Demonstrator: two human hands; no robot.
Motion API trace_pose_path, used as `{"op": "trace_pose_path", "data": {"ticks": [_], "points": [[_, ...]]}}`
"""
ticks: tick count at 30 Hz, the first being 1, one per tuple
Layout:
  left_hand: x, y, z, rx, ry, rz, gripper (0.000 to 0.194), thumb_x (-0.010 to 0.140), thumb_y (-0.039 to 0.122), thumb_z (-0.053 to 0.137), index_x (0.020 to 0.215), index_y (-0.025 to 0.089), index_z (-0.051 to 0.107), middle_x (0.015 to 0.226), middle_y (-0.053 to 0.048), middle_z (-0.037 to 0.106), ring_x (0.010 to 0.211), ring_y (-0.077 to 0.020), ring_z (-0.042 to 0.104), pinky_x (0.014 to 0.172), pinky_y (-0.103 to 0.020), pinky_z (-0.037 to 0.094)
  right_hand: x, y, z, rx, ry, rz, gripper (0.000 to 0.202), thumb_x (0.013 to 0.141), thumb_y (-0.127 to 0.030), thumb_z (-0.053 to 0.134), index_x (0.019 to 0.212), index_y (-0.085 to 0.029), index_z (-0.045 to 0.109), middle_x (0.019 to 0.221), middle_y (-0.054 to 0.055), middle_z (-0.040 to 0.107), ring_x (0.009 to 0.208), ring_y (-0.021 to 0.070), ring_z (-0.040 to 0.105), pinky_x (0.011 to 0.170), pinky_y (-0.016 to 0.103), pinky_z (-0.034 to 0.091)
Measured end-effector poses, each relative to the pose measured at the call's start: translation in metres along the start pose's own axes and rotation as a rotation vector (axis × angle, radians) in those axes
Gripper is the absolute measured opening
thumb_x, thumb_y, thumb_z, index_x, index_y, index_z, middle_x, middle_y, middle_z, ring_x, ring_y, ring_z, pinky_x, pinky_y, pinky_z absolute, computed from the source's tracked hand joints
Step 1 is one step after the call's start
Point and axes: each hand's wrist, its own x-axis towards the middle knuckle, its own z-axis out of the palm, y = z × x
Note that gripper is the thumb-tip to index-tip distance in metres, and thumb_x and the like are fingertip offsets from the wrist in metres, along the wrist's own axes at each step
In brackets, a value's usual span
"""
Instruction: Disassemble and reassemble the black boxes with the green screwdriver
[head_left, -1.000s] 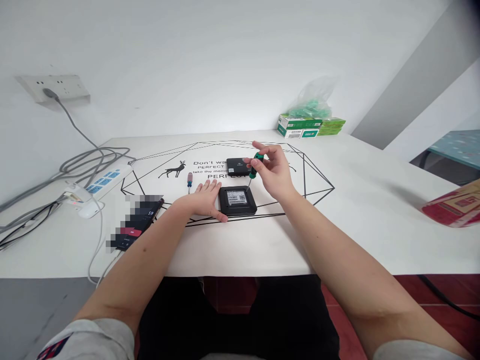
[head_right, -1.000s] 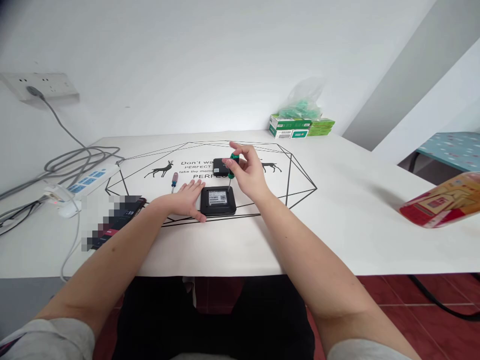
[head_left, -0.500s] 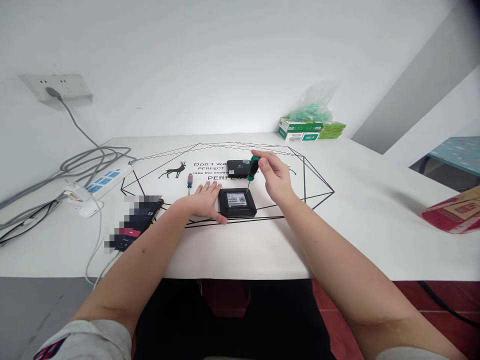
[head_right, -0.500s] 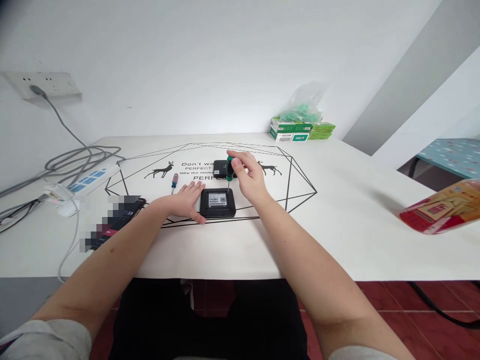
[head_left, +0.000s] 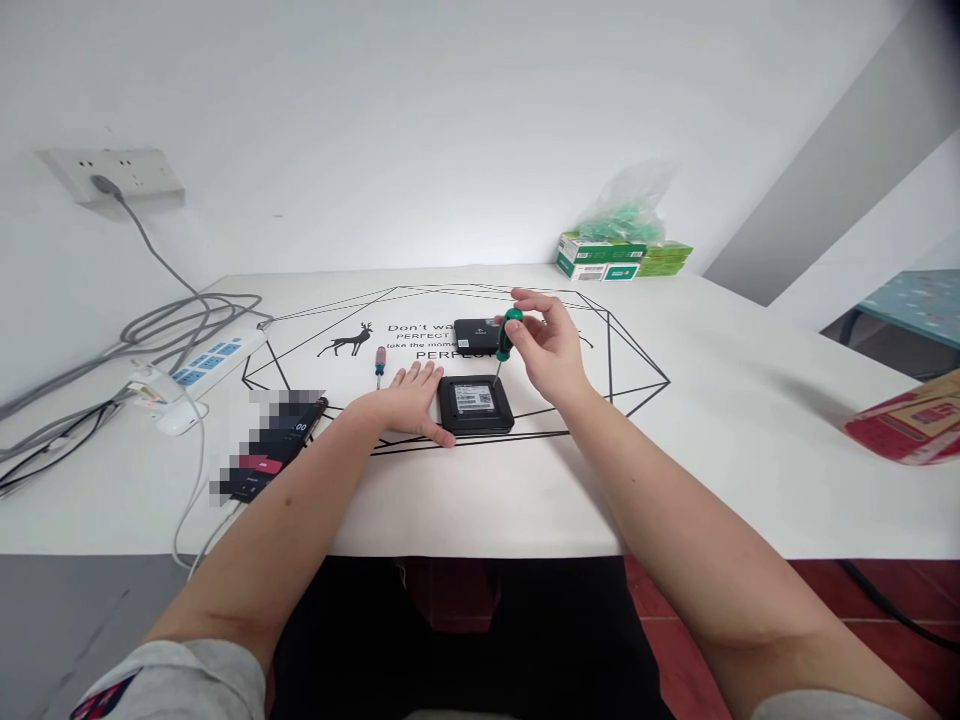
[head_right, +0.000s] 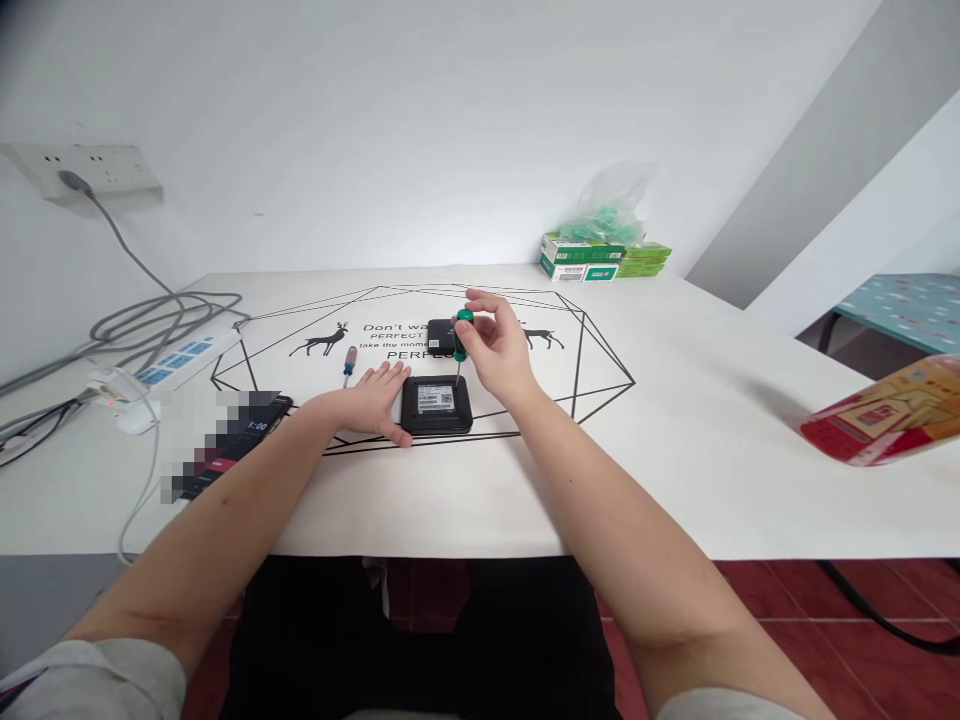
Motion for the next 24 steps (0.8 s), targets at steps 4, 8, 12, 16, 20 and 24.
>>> {"op": "trace_pose_path", "data": {"ticks": [4, 8, 12, 16, 20, 24], "points": [[0.0016, -0.0022, 0.0014, -0.010, 0.003, 0.005, 0.167, 0.064, 0.100, 0.069, 0.179, 0.012, -0.014, 0.184, -0.018, -0.019, 0.171, -0.0446, -0.017, 0.140, -0.059, 0.000, -0.0022, -0.0002, 0.0040, 0.060, -0.034, 0.035, 0.044, 0.091, -0.059, 0.083, 0.112, -0.033, 0.055, 0.130, 0.004, 0.076, 0.091, 0.0187, 0.075, 0.079, 0.040, 0.063], [0.0041, -0.0049, 0.0031, -0.005, 0.011, 0.020, 0.166, 0.065, 0.100, 0.068, 0.178, 0.015, -0.018, 0.184, -0.017, -0.019, 0.171, -0.0458, -0.016, 0.139, -0.062, 0.000, -0.0035, 0.0006, 0.0037, -0.044, -0.003, -0.003, 0.044, 0.089, -0.062, 0.085, 0.110, -0.031, 0.062, 0.112, 0.003, 0.079, 0.094, 0.0209, 0.074, 0.077, 0.040, 0.061], [0.0043, -0.0047, 0.0030, 0.007, 0.009, 0.015, 0.165, 0.065, 0.100, 0.067, 0.178, 0.012, -0.015, 0.184, -0.018, -0.018, 0.172, -0.0437, -0.016, 0.140, -0.060, 0.000, -0.0040, -0.0017, 0.0006, -0.087, -0.022, -0.031, 0.036, 0.098, -0.063, 0.074, 0.115, -0.032, 0.070, 0.119, 0.004, 0.080, 0.091, 0.0213, 0.073, 0.079, 0.043, 0.062], [0.0021, -0.0030, 0.0016, 0.006, 0.004, 0.008, 0.165, 0.065, 0.100, 0.067, 0.179, 0.010, -0.012, 0.184, -0.019, -0.018, 0.172, -0.0430, -0.016, 0.140, -0.058, 0.001, -0.0040, -0.0029, -0.0024, -0.098, -0.057, -0.051, 0.031, 0.103, -0.059, 0.067, 0.118, -0.033, 0.076, 0.118, 0.005, 0.081, 0.101, 0.0255, 0.075, 0.094, 0.052, 0.062], [0.0003, -0.0019, 0.0007, 0.001, 0.010, 0.010, 0.166, 0.063, 0.102, 0.066, 0.179, 0.012, -0.012, 0.184, -0.018, -0.017, 0.172, -0.0444, -0.015, 0.140, -0.060, 0.002, -0.0027, -0.0018, -0.0033, -0.170, -0.038, -0.095, 0.029, 0.104, -0.055, 0.065, 0.118, -0.034, 0.078, 0.113, 0.005, 0.080, 0.097, 0.0249, 0.072, 0.094, 0.051, 0.061], [-0.0007, -0.0007, -0.0001, 0.000, 0.003, 0.000, 0.166, 0.064, 0.103, 0.065, 0.179, 0.012, -0.012, 0.184, -0.019, -0.018, 0.172, -0.0440, -0.015, 0.140, -0.060, 0.002, -0.0013, -0.0006, -0.0025, -0.237, -0.034, -0.118, 0.030, 0.098, -0.053, 0.075, 0.119, -0.032, 0.076, 0.106, 0.003, 0.074, 0.085, 0.0203, 0.064, 0.084, 0.043, 0.058]]}}
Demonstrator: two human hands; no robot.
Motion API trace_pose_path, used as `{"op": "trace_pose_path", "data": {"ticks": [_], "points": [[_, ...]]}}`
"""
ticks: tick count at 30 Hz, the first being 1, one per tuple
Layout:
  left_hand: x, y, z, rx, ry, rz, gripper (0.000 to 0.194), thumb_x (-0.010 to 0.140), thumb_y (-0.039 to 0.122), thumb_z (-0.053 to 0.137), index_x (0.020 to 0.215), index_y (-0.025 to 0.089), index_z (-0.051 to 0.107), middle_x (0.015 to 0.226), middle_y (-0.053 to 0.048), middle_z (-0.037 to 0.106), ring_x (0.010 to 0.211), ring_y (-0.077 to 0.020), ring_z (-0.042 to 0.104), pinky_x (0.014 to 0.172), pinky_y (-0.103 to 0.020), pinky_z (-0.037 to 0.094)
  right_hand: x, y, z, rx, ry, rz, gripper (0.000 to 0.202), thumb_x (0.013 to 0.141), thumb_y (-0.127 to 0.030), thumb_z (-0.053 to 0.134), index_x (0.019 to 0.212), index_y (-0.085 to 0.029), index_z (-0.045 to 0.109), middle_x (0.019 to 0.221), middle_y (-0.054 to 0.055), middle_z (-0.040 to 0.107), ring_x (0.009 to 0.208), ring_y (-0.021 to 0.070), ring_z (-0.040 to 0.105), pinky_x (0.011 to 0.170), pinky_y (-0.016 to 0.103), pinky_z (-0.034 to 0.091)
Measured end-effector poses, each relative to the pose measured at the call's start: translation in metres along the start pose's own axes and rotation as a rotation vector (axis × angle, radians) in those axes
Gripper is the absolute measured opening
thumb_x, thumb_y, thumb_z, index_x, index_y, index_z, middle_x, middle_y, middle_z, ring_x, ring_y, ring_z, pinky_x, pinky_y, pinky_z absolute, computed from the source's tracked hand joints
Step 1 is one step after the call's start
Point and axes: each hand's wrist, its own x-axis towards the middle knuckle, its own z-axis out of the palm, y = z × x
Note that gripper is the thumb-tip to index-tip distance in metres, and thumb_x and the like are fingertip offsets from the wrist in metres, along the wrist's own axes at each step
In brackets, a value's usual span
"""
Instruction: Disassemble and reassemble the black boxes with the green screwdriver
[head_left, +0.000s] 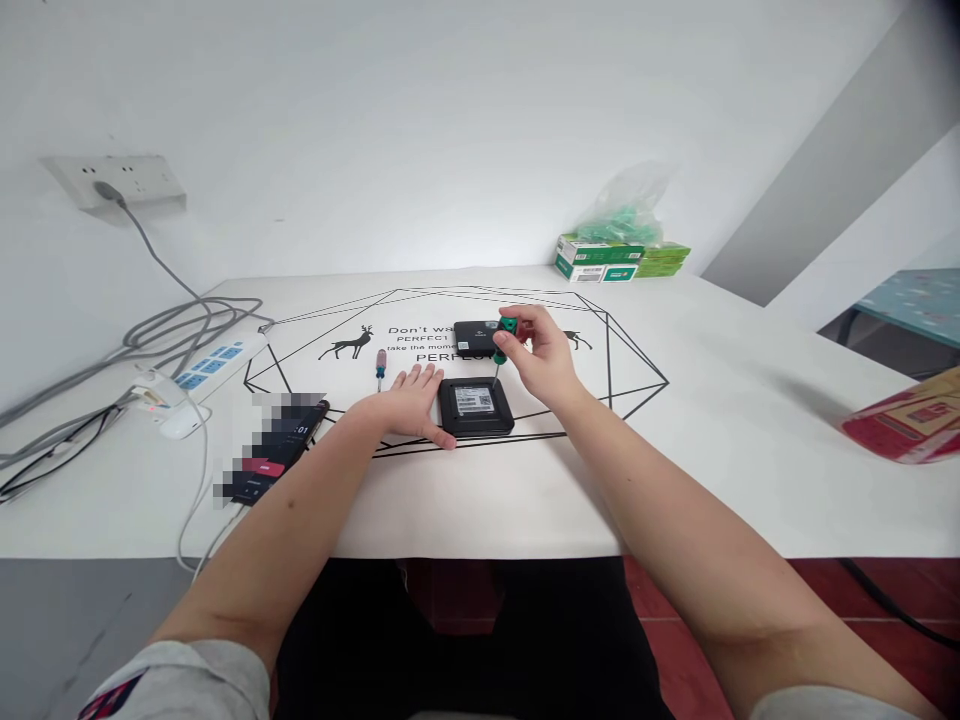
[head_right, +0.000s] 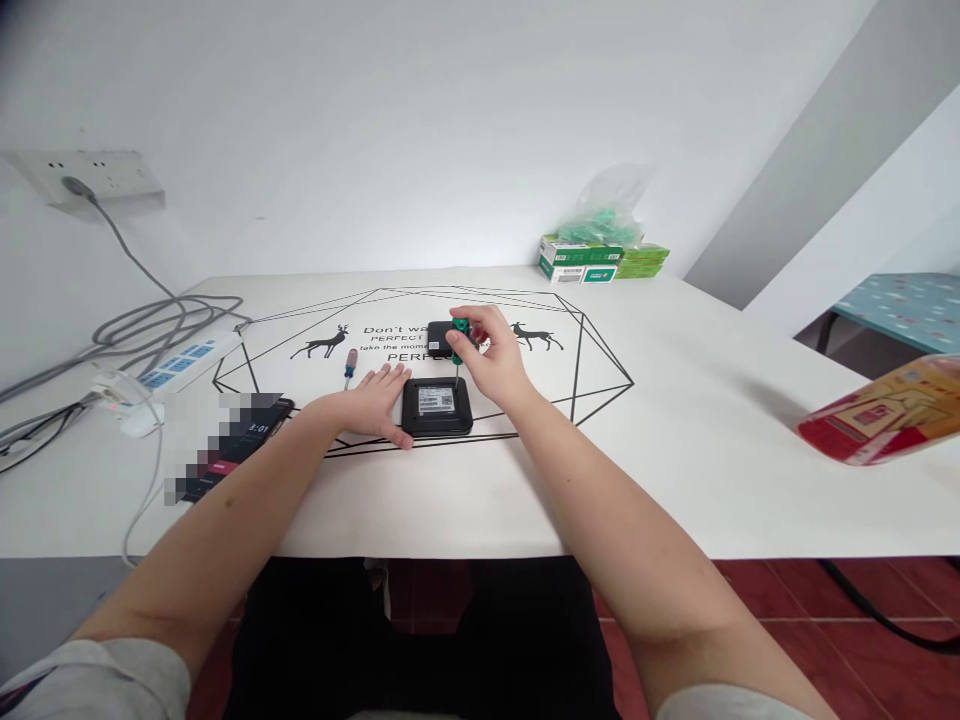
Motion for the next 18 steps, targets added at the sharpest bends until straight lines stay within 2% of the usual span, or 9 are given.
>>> {"op": "trace_pose_path", "data": {"ticks": [5, 10, 14, 16, 18], "points": [[0.0010, 0.0003, -0.0001, 0.009, -0.007, -0.003, 0.167, 0.062, 0.102, 0.066, 0.179, 0.009, -0.010, 0.184, -0.021, -0.018, 0.172, -0.0430, -0.016, 0.140, -0.058, 0.000, -0.0010, 0.0041, 0.0032, 0.020, 0.002, 0.027, 0.033, 0.094, -0.047, 0.081, 0.122, -0.031, 0.072, 0.100, 0.001, 0.065, 0.084, 0.0191, 0.062, 0.080, 0.041, 0.058], [0.0022, -0.0017, 0.0017, -0.010, 0.003, 0.011, 0.166, 0.062, 0.103, 0.066, 0.179, 0.012, -0.011, 0.185, -0.021, -0.014, 0.172, -0.0454, -0.015, 0.139, -0.061, 0.002, -0.0048, 0.0061, 0.0047, 0.055, -0.042, 0.034, 0.043, 0.091, -0.046, 0.083, 0.131, -0.034, 0.071, 0.113, 0.004, 0.066, 0.089, 0.0206, 0.065, 0.076, 0.041, 0.060], [0.0024, -0.0036, 0.0025, -0.021, 0.010, 0.017, 0.167, 0.062, 0.102, 0.068, 0.179, 0.014, -0.011, 0.185, -0.019, -0.016, 0.171, -0.0454, -0.015, 0.139, -0.061, 0.002, -0.0061, 0.0035, 0.0023, 0.160, -0.087, 0.076, 0.037, 0.101, -0.055, 0.068, 0.133, -0.036, 0.071, 0.131, 0.007, 0.072, 0.112, 0.0263, 0.071, 0.096, 0.051, 0.064], [0.0022, -0.0040, 0.0025, -0.022, 0.006, 0.020, 0.166, 0.062, 0.102, 0.067, 0.179, 0.015, -0.012, 0.185, -0.018, -0.016, 0.171, -0.0452, -0.015, 0.139, -0.062, 0.002, -0.0053, 0.0029, 0.0010, 0.210, -0.099, 0.109, 0.038, 0.104, -0.059, 0.063, 0.132, -0.035, 0.072, 0.127, 0.007, 0.075, 0.115, 0.0273, 0.073, 0.102, 0.054, 0.063], [0.0021, -0.0037, 0.0022, -0.021, 0.002, 0.018, 0.165, 0.064, 0.102, 0.067, 0.179, 0.014, -0.012, 0.185, -0.019, -0.016, 0.171, -0.0449, -0.015, 0.139, -0.061, 0.002, -0.0041, 0.0037, 0.0007, 0.201, -0.086, 0.106, 0.040, 0.102, -0.061, 0.066, 0.130, -0.034, 0.072, 0.120, 0.007, 0.076, 0.109, 0.0265, 0.073, 0.098, 0.052, 0.064]]}}
